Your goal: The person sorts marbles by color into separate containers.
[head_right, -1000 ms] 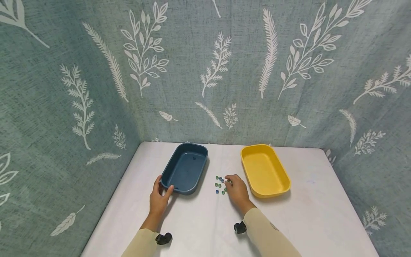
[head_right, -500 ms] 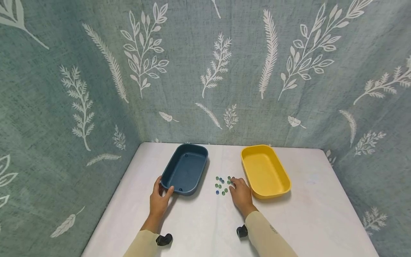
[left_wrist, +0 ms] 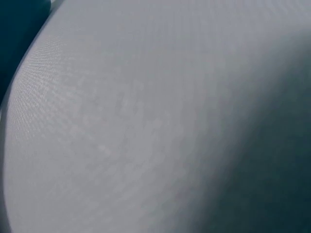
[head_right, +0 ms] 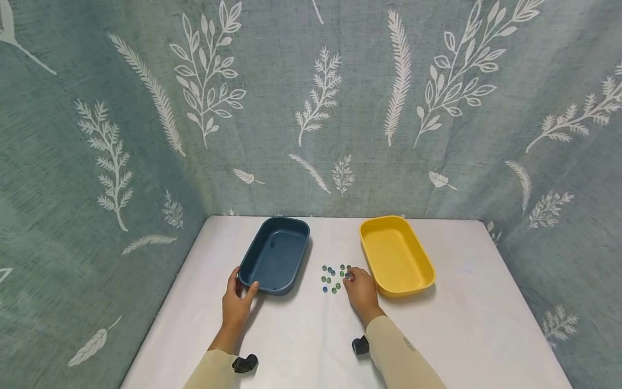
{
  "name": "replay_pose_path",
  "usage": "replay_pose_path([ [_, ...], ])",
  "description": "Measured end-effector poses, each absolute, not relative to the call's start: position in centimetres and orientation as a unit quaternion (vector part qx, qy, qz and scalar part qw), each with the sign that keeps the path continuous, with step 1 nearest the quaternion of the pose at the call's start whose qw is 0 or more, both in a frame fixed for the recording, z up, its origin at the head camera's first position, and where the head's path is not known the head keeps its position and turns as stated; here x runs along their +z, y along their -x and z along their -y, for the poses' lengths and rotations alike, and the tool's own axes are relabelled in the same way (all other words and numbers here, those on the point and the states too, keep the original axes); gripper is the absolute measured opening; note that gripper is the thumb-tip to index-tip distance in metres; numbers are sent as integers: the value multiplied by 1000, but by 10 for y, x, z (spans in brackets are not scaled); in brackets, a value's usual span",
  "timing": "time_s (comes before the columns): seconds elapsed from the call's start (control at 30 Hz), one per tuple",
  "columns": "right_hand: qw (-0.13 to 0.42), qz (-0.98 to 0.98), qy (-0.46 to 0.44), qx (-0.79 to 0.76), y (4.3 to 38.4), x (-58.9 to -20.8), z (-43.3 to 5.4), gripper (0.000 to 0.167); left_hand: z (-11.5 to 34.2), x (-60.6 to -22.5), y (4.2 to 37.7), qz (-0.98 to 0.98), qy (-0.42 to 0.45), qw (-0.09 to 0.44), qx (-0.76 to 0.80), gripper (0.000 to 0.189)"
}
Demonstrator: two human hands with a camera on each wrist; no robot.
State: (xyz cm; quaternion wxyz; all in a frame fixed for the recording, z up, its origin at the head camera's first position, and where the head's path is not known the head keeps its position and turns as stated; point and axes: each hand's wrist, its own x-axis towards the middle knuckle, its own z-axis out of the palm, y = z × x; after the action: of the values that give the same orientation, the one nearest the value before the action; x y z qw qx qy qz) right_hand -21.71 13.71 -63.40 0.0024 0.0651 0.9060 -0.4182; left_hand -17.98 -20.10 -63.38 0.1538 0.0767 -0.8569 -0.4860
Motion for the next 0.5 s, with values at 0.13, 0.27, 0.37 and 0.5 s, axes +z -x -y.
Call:
replay_pose_path([
  [0.13, 9, -915, -69, -398, 218, -634, -135, 35, 203, -635, 179, 862, -74, 153, -477, 78],
  [0.27, 7, -918, -61, -391, 219, -633, -134, 34, 204, -633, 178, 861, -78, 156, -478, 78],
  [0.37, 4, -920, -49, -390, 219, -632, -135, 33, 204, -634, 179, 860, -84, 156, -478, 79],
  [0.5, 1, -919, -42, -392, 218, -634, -138, 34, 202, -636, 180, 861, -92, 143, -479, 80],
])
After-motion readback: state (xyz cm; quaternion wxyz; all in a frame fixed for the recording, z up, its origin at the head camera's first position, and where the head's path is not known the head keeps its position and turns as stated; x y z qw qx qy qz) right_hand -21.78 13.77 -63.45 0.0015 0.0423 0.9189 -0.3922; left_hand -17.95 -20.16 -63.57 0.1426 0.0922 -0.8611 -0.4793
